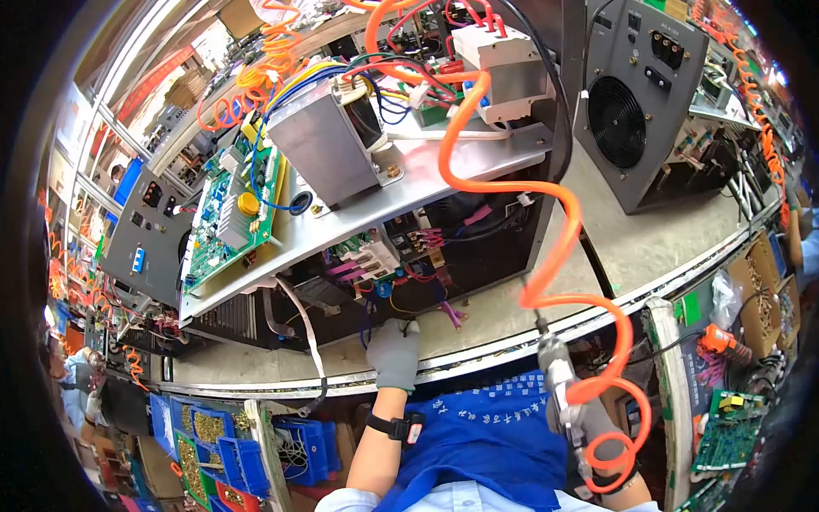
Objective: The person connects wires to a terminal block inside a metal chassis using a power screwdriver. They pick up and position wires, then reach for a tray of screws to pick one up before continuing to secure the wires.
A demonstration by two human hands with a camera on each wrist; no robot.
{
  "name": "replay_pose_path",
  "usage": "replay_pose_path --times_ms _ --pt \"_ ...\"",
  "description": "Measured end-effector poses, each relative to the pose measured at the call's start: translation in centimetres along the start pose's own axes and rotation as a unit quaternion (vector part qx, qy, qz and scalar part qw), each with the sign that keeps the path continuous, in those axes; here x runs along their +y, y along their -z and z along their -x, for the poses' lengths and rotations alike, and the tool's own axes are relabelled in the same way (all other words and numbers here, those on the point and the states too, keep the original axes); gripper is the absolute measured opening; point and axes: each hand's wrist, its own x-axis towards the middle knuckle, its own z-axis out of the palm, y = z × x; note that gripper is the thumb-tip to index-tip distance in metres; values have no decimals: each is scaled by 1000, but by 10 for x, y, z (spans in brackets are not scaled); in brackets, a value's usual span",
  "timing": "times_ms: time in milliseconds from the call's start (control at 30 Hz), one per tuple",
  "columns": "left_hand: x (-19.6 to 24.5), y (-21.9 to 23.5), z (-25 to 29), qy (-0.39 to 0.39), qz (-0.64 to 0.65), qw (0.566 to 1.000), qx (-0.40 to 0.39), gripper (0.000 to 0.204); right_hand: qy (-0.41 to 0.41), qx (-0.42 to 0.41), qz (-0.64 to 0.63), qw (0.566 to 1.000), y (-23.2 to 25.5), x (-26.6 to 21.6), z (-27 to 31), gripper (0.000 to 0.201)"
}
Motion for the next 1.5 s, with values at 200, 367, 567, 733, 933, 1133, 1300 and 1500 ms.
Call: replay_pose_path --times_ms 200,367,567,733,933,1133,1300,1500 --pt "5 10 0 -21 -1 1000 3 30 -69 -151 98 981 -31 -27 25 80" --pt "2 -9 -2 16 -28 999 25 35 -69 -244 87 964 -52 -34 11 90" --pt "-2 -9 1 -5 27 1000 15 33 -16 -258 143 955 -99 -67 2 107" --pt "9 57 5 99 459 874 -126 16 21 -267 111 957 -99 -40 -5 113" --pt "-21 58 3 120 739 628 -214 23 -31 -292 142 945 -88 -35 -2 112" --pt "-20 65 20 104 757 589 -263 27 -74 -328 174 926 -85 -45 4 103" --pt "-30 67 26 91 633 707 -302 27 -152 -342 120 920 -69 -35 5 103" --pt "-37 41 29 105 608 673 -407 31 -229 -316 190 901 -64 -36 3 86"
